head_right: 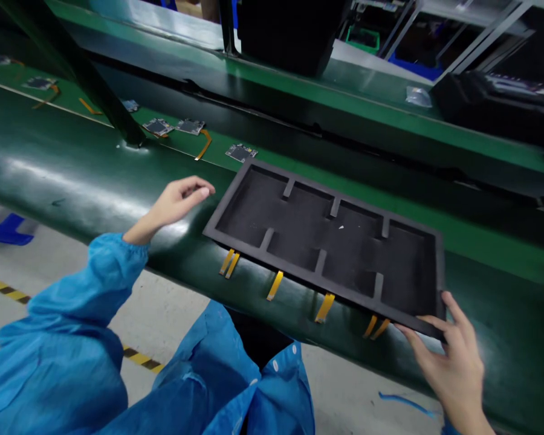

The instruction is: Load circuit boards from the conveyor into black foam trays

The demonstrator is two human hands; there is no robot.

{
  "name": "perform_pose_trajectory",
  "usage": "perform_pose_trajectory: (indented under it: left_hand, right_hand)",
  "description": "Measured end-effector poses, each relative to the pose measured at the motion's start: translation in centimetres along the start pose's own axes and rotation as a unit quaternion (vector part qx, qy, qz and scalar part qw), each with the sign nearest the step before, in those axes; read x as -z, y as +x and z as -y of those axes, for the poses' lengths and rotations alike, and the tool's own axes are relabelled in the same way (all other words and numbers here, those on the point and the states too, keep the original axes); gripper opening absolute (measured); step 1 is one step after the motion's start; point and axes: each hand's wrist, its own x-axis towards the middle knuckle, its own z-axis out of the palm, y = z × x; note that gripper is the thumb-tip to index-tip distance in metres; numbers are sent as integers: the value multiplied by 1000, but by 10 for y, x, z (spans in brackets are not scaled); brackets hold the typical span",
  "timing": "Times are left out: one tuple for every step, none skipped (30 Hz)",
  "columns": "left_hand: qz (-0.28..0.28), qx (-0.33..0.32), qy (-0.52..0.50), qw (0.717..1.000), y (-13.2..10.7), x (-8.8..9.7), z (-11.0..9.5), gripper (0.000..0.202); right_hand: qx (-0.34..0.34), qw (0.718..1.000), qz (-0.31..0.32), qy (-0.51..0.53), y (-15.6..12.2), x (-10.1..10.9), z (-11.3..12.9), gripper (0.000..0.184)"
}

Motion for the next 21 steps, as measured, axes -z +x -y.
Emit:
perform_pose_trajectory:
  left_hand:
    - [-12, -12, 27, 1000, 25, 7, 9, 42]
    - [-16, -31, 53, 998, 53, 12, 19, 40]
    - [-8, -50, 77, 996, 82, 14, 29, 40]
    - [12, -63, 98, 993, 113, 14, 38, 44]
    - [43, -68, 117, 990, 143, 11, 46, 50]
    - [81, -63, 137, 985, 172, 5, 53, 56]
    - [116, -59, 159, 979, 198, -2, 58, 64]
    - [149, -57, 181, 970, 221, -9, 61, 70]
    - [178, -57, 204, 961, 240, -17, 62, 76]
    - [202, -57, 228, 951, 255, -23, 63, 79]
    - [224, -57, 253, 939, 266, -29, 62, 81]
    - [244, -58, 275, 928, 274, -33, 60, 81]
    - [259, -60, 294, 918, 278, -35, 58, 79]
    - [269, -60, 307, 911, 280, -36, 56, 76]
    - [275, -60, 313, 907, 280, -36, 53, 72]
    - [276, -59, 312, 907, 279, -35, 50, 69]
    - [271, -56, 306, 911, 277, -34, 47, 66]
    - [263, -49, 297, 917, 274, -33, 43, 65]
    - [255, -39, 284, 924, 272, -33, 40, 64]
    - [245, -25, 264, 933, 269, -33, 37, 63]
    - [226, -6, 234, 946, 265, -32, 35, 62]
  right_hand:
    - [0, 1000, -1, 2, 0, 0, 0, 37]
    - [-1, 1000, -3, 6, 1, 0, -1, 36]
    - [-4, 1000, -4, 11, 1, 1, -1, 34]
    - [-12, 1000, -4, 16, 2, 1, 0, 32]
    - [-21, 1000, -1, 23, 4, 1, 2, 29]
    - [-32, 999, 2, 30, 5, 2, 4, 26]
    - [-47, 998, 6, 36, 6, 2, 7, 23]
    - [-65, 997, 11, 42, 8, 3, 9, 20]
    - [-80, 996, 14, 49, 9, 3, 12, 19]
    - [-91, 994, 16, 56, 9, 4, 15, 19]
    - [-101, 993, 16, 62, 9, 4, 17, 18]
    - [-108, 992, 17, 66, 9, 4, 18, 18]
    - [-112, 991, 20, 69, 8, 4, 19, 17]
    - [-114, 991, 23, 70, 7, 4, 18, 15]
    - [-116, 990, 28, 69, 6, 5, 17, 15]
    - [-117, 990, 37, 66, 5, 6, 16, 16]
    - [-115, 990, 46, 63, 5, 7, 14, 19]
    - [-110, 991, 54, 61, 6, 10, 11, 24]
    - [-103, 991, 63, 60, 8, 12, 9, 28]
    - [-95, 991, 69, 59, 12, 15, 7, 32]
    - [-88, 992, 72, 58, 17, 19, 5, 36]
